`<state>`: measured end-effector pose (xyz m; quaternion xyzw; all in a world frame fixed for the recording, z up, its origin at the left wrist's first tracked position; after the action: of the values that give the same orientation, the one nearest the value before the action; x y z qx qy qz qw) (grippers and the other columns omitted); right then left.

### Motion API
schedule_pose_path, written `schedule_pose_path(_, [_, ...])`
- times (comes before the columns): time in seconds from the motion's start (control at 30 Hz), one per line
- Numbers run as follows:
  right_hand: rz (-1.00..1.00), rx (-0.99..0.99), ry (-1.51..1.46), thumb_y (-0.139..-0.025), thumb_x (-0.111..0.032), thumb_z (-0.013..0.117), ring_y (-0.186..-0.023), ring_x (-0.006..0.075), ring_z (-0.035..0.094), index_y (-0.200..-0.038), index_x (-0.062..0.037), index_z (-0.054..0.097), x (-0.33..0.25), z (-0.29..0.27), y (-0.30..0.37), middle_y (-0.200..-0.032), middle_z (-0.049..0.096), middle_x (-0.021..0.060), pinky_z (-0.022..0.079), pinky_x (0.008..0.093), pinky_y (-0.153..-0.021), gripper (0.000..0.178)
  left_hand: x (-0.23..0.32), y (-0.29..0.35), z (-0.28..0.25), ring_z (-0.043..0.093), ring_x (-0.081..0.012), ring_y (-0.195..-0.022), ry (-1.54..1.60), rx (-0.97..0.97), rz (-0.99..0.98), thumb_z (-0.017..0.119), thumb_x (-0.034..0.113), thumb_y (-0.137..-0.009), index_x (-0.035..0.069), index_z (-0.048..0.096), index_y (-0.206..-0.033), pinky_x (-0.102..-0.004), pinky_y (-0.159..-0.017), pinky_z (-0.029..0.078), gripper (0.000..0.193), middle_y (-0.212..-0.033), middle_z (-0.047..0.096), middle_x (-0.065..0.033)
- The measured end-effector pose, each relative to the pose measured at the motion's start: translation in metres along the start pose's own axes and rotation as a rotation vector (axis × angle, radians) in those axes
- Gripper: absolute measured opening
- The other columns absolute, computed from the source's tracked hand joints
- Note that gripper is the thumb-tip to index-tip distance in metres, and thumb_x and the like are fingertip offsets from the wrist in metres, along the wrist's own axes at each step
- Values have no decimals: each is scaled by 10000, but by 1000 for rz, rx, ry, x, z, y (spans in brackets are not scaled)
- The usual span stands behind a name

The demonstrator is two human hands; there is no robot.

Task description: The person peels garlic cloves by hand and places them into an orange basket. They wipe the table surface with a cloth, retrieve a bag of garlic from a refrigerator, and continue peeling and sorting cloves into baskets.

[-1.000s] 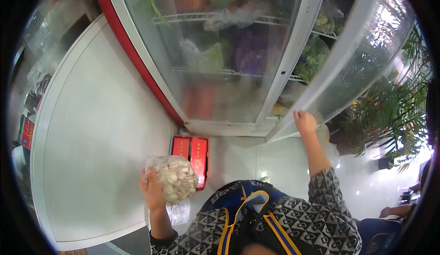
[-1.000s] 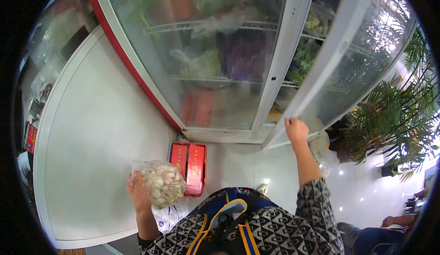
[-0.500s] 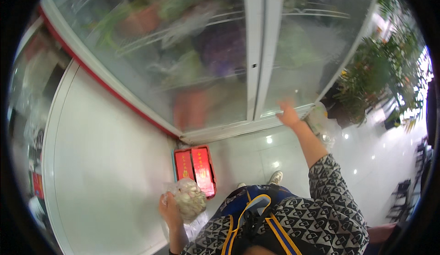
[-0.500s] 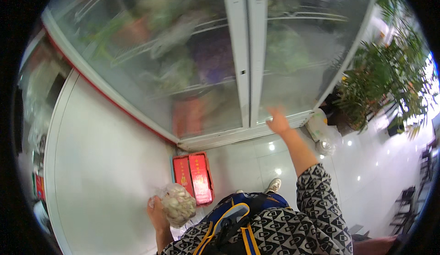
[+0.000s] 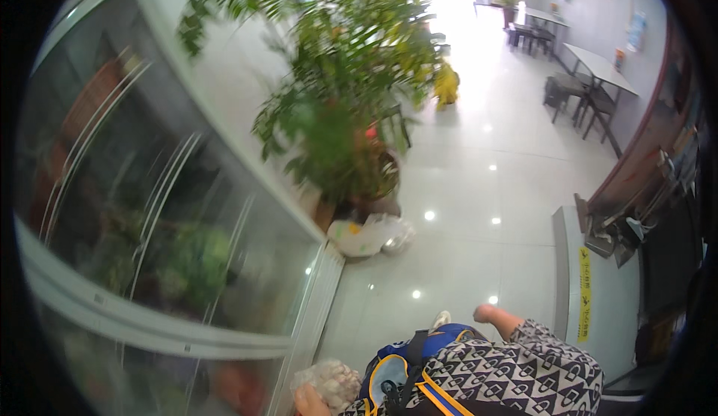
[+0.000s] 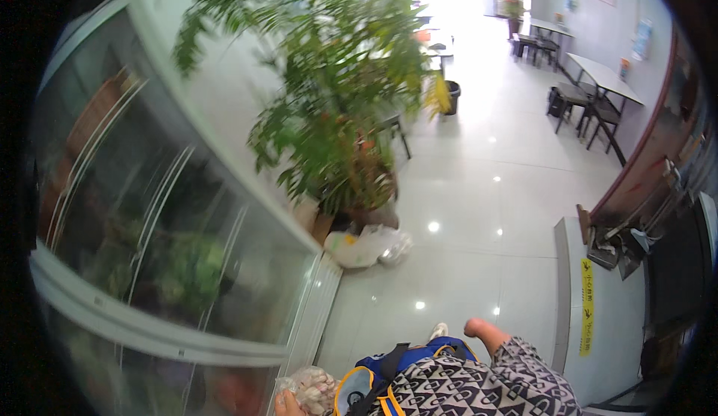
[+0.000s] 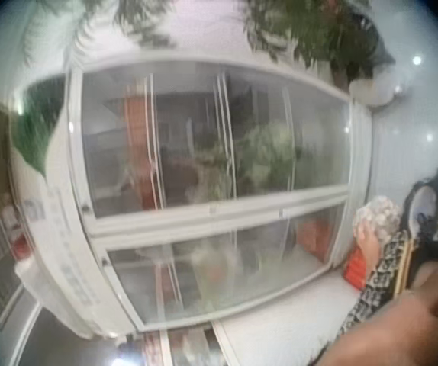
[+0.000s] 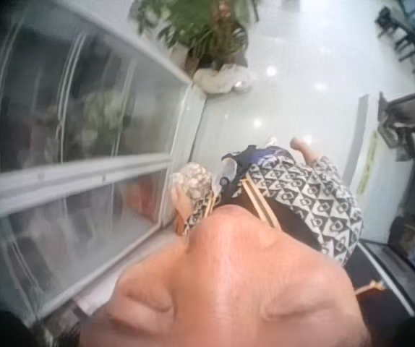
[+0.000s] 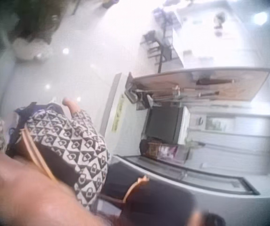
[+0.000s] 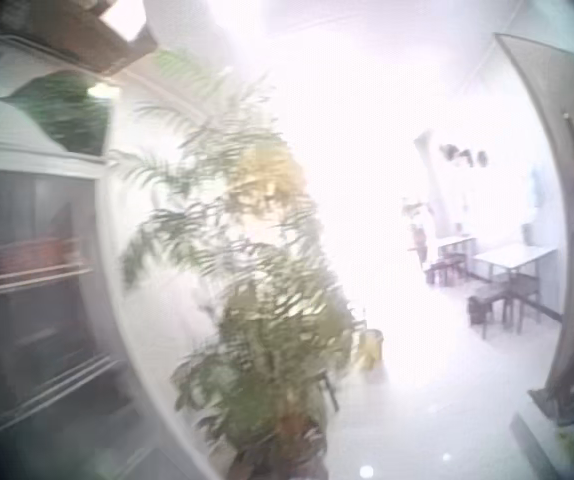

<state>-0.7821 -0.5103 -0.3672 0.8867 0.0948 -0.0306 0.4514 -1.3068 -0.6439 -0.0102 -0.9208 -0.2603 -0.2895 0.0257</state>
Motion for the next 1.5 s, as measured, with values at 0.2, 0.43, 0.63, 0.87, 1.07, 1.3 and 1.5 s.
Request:
schedule_pose_path(0.2, [358,-3,-698,-782,-195,619,-666,172,642,-1028,-95,692,170,0,27,-810,687,68,540,321,-578,275,198,-118,101,558,-280,-952,380,-25,135,486,211,-918,18,536,-1157,-360,-812,445,311,-1028,598,-144])
schedule_pose_path(0.43, [302,412,-1128,-785,-179,610,-718,156,630,-1114,-68,646,286,-199,-15,-889,684,75,521,309,-620,350,432,-231,228,370,-55,-558,953,-321,-11,505,213,-942,41,534,-939,-225,-485,282,175,-687,432,33])
schedule_pose_path(0.63, [278,807,-1505,-812,-124,575,-703,145,629,-1034,-15,655,408,-325,-34,-787,663,78,504,298,-591,260,576,-310,336,419,-55,-613,884,-474,-44,521,236,-937,29,555,-1019,-213,-537,338,225,-754,491,16])
schedule_pose_path(0.87, [837,308,-1463,-782,-168,591,-599,210,588,-783,-45,660,483,-152,-43,-737,637,117,459,355,-538,141,757,-410,446,373,-64,-509,883,-561,0,527,233,-939,56,527,-1083,-216,-438,292,229,-654,438,22])
schedule_pose_path(1.07, [490,-194,-805,-703,-244,673,-892,286,645,-866,-114,711,502,-109,-63,-929,682,121,510,390,-779,212,911,-509,520,358,-58,-491,976,-614,0,522,228,-943,62,530,-1036,-218,-425,284,191,-619,408,34])
schedule_pose_path(1.3, [360,-148,-456,-727,-216,640,-889,289,651,-900,-134,714,747,-377,-199,-960,677,131,526,386,-758,205,1042,-606,578,334,-44,-474,1115,-428,-87,508,203,-950,69,524,-987,-211,-412,262,141,-582,385,49])
schedule_pose_path(1.5, [682,800,-1017,-808,-222,576,-772,242,671,-874,-70,704,942,-757,-338,-827,684,156,524,349,-672,209,1091,-696,591,338,-25,-488,1186,-113,-209,512,191,-943,67,520,-998,-201,-407,240,136,-653,425,53])
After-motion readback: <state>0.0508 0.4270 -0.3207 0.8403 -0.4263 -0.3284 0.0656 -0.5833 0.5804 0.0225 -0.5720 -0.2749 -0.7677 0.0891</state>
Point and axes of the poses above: each hand's wrist, its own y-axis away from the middle knuckle, its own z-axis out of the palm, x = y × z, the point moved 8 cm from there along -y, towards the middle knuckle
